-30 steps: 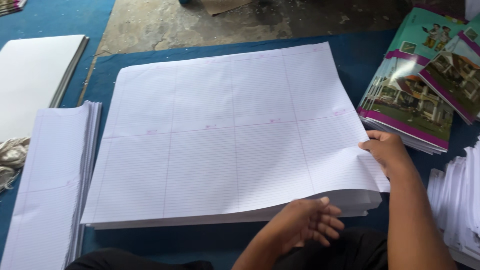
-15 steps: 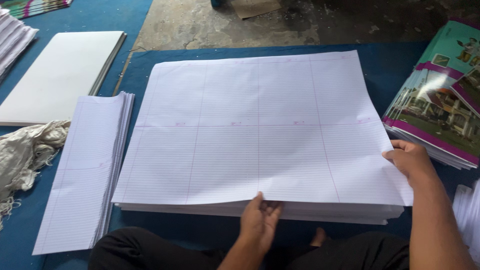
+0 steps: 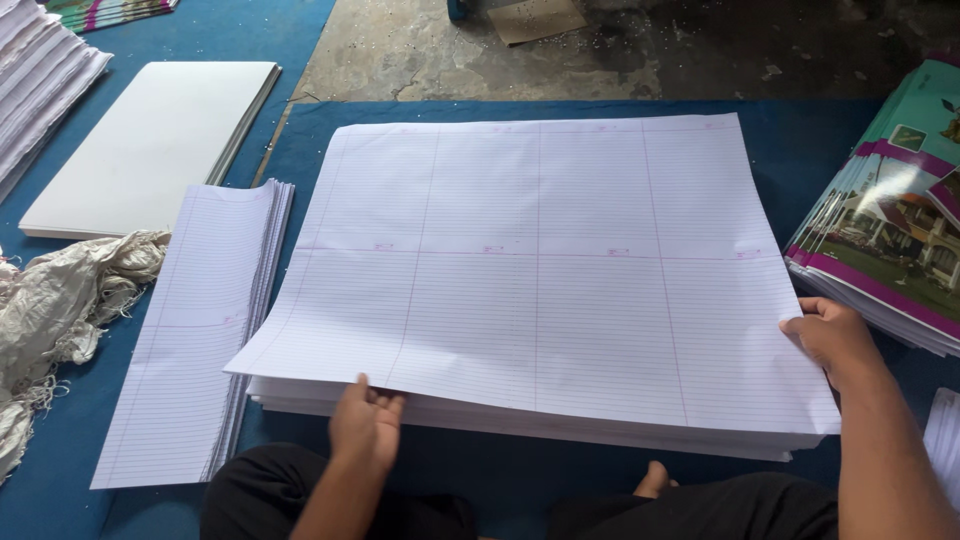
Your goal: The person folds large lined paper sheets in half using a small wooden block to press the crease. They then separate the folded sheets and place them into a stack on the left side of the workspace.
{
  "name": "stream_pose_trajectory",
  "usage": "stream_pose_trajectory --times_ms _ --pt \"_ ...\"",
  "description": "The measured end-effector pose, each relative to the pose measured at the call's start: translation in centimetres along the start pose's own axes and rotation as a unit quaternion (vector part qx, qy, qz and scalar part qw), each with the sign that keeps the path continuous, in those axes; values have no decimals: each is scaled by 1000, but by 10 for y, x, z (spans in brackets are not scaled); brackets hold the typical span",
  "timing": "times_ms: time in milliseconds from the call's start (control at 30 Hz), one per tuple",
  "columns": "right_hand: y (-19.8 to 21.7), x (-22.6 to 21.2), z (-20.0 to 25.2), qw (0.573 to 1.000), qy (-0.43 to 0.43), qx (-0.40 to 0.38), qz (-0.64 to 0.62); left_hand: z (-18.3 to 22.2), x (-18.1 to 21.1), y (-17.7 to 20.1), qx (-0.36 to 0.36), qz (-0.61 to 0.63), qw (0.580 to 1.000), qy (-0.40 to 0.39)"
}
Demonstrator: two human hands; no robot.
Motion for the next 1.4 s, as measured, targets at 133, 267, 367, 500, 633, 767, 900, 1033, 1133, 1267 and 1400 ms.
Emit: stream_pose_trajectory --times_ms 133,267,367,500,633,767,900,1033,1133,1267,1400 --pt "-2 2 -5 1000 5 7 9 -28 55 -4 -5 -22 999 -43" --pt "-1 -1 -4 997 10 33 76 -47 111 -25 -91 -68 987 -110" --pt "-2 -9 -3 994 21 44 102 -65 144 -20 -54 -131 981 -135" --pt "-2 -9 1 989 -16 51 140 -101 169 -9 -28 -176 978 -106" --pt "-3 -16 -2 985 -7 44 169 -135 183 -3 -37 -215 976 -30" --pt "-3 -18 -13 985 26 62 156 -155 199 -15 -59 -435 897 -54" --pt "-5 -23 -31 981 78 102 148 -162 206 -40 -41 -612 785 -83" --pt "-14 -17 -49 979 90 99 153 -158 198 -66 -15 -632 770 -82" --pt "-19 -14 -58 975 105 90 173 -156 191 -78 -27 -641 762 -93" --pt "-22 -27 -54 958 167 92 216 -161 184 -75 -49 -636 759 -133" --pt "-23 -31 -43 972 111 46 201 -165 183 -78 -105 -648 730 -190"
Point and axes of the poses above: each hand's wrist, its own z-axis away from the middle knuckle, its own y-axis out of the back of the hand, x = y × z, the point moved 9 cm from there along -z, towards the middle knuckle, and after that the axes turned 13 degrees about z, right-handed, at the moved point
